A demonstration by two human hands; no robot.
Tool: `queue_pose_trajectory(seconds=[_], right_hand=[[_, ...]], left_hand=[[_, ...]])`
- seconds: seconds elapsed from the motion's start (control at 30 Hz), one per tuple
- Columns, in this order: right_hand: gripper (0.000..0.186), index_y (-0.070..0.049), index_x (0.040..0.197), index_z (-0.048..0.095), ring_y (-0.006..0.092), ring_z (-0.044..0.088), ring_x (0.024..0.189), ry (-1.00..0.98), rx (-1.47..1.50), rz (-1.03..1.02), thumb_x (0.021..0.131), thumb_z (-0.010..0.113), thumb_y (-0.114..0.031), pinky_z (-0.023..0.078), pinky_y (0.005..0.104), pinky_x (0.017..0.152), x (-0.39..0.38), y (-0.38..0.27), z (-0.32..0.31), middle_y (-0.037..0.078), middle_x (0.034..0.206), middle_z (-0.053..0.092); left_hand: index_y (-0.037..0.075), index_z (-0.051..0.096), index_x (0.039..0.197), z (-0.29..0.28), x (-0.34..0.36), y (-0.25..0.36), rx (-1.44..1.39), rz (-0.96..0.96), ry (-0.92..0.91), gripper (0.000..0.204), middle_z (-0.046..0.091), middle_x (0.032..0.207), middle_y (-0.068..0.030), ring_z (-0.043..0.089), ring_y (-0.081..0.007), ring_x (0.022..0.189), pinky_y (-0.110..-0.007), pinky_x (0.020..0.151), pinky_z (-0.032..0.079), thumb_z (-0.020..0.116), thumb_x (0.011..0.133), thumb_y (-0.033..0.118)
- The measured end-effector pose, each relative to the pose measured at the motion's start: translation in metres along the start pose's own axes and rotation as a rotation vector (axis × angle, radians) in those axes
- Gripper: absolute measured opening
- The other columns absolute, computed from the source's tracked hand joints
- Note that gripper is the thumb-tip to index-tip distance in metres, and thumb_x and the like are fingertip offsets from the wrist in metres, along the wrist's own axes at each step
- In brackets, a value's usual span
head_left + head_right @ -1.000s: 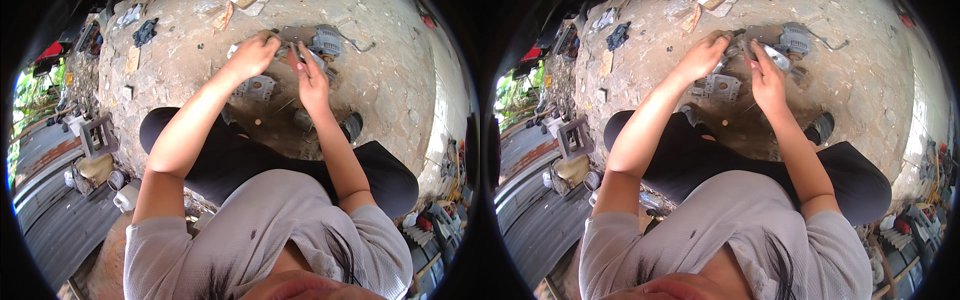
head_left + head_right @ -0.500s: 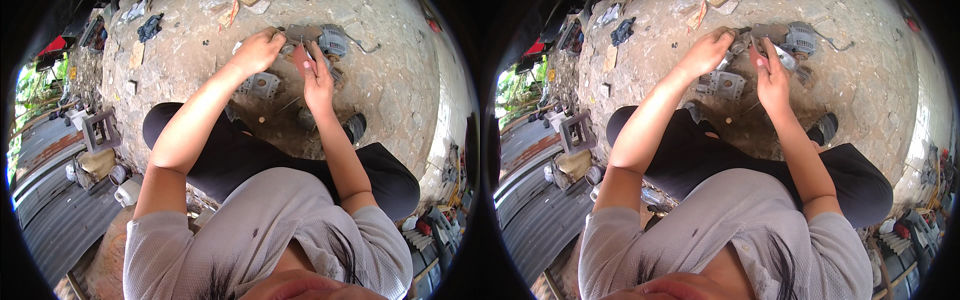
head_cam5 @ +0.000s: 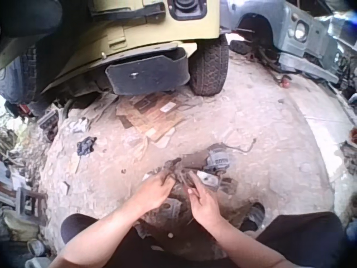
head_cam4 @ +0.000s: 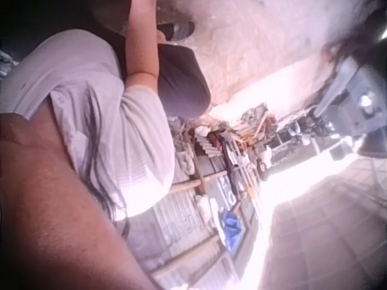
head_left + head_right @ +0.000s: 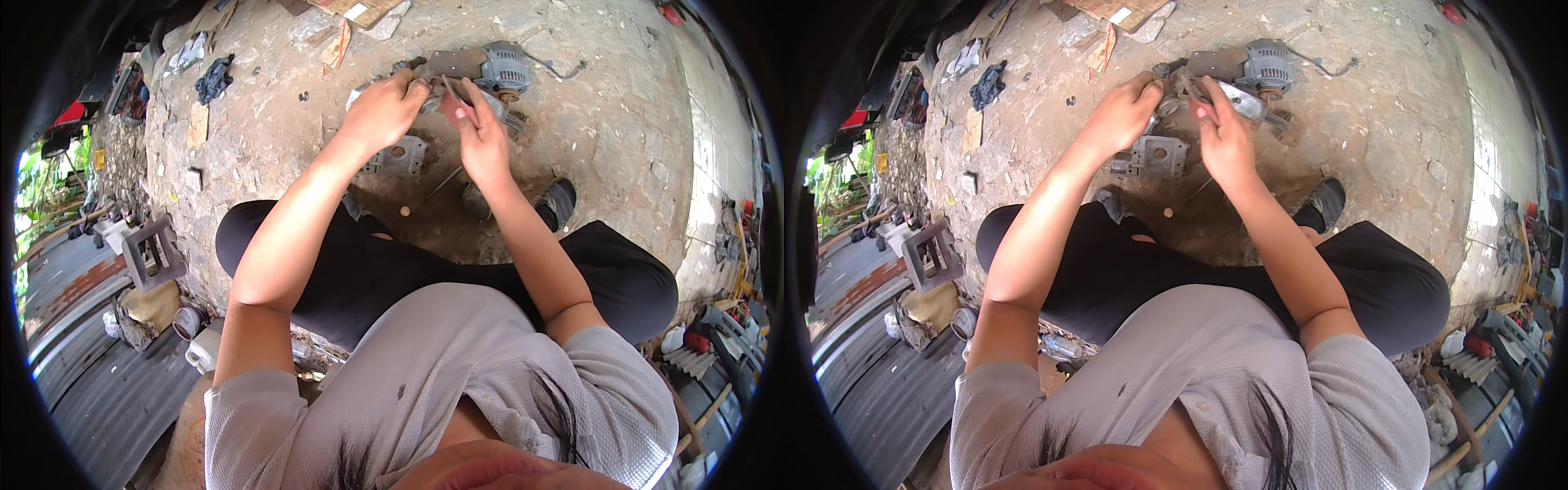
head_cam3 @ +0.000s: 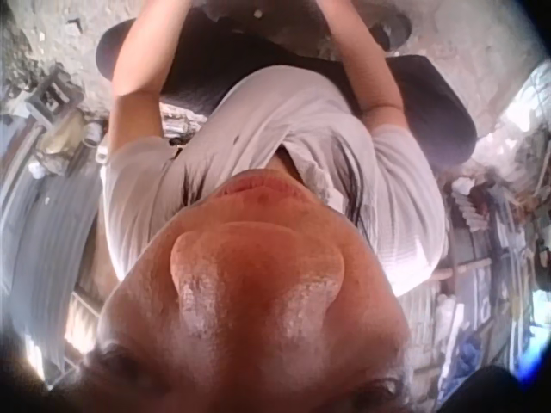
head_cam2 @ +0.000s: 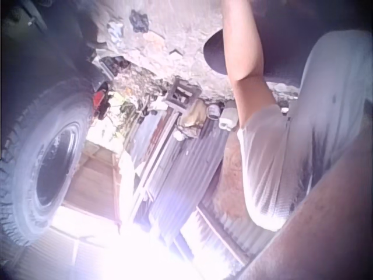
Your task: The person sits on the floor and uses a metal rod to manipulate a cylindrical metal part, then uses a sandpaper sheet to smooth the surface of the part. The person handles the part and tools with both hands throughout the process.
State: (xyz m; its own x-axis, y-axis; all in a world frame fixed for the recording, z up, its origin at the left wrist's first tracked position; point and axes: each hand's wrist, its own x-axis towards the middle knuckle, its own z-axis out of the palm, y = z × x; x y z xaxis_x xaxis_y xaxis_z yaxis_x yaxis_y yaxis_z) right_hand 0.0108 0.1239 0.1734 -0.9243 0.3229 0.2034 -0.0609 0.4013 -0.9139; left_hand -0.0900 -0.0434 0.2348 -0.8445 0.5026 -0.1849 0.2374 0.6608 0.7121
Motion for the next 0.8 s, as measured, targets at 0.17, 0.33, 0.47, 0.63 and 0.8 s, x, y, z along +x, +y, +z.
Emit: queue_pose_trajectory(seconds=[0.17,0.33,0.47,0.63,0.8], right_hand=[[0.043,-0.008,0.14,0.06,0.0345,0.073,0.107,-0.182,-0.134,0.13,0.097,0.058,-0.002,0.055,0.038,0.094,-0.007,0.0,0.006,0.024,0.127,0.068],[0.041,-0.008,0.136,0.062,0.0361,0.072,0.103,-0.226,-0.198,0.007,0.096,0.058,-0.003,0.057,0.0413,0.088,0.002,-0.005,-0.004,0.021,0.114,0.072],[0.042,-0.01,0.138,0.062,0.0356,0.07,0.107,-0.02,-0.075,0.03,0.096,0.058,-0.005,0.056,0.0419,0.091,0.001,0.001,0.002,0.02,0.117,0.072],[0.047,-0.01,0.142,0.059,0.0364,0.069,0.114,-0.199,-0.212,-0.037,0.096,0.058,-0.004,0.055,0.0401,0.096,0.003,0.004,-0.003,0.021,0.123,0.07],[0.045,-0.01,0.141,0.06,0.035,0.069,0.115,-0.211,-0.221,-0.02,0.097,0.056,-0.005,0.054,0.0395,0.096,0.008,-0.006,-0.004,0.021,0.122,0.071]], left_hand=[[0.0,0.062,0.12,0.011,0.0,-0.003,0.072,-0.02,-0.026,0.046,0.069,0.108,-0.0317,0.063,-0.0501,0.109,-0.053,0.092,0.049,0.044,0.106,0.04],[-0.002,0.061,0.125,0.013,0.005,-0.013,0.049,-0.004,-0.017,0.051,0.069,0.111,-0.0317,0.062,-0.049,0.113,-0.052,0.095,0.049,0.044,0.106,0.042],[-0.002,0.06,0.126,0.007,0.008,-0.01,0.041,-0.015,0.04,0.053,0.068,0.115,-0.032,0.061,-0.0489,0.116,-0.051,0.097,0.048,0.043,0.106,0.044],[-0.001,0.062,0.116,0.006,0.009,-0.014,0.027,0.014,0.052,0.053,0.068,0.111,-0.031,0.063,-0.0483,0.112,-0.054,0.096,0.048,0.042,0.104,0.046],[-0.002,0.061,0.123,0.006,0.01,-0.015,0.038,0.008,0.039,0.053,0.068,0.115,-0.0312,0.061,-0.0481,0.115,-0.051,0.096,0.048,0.043,0.105,0.045]])
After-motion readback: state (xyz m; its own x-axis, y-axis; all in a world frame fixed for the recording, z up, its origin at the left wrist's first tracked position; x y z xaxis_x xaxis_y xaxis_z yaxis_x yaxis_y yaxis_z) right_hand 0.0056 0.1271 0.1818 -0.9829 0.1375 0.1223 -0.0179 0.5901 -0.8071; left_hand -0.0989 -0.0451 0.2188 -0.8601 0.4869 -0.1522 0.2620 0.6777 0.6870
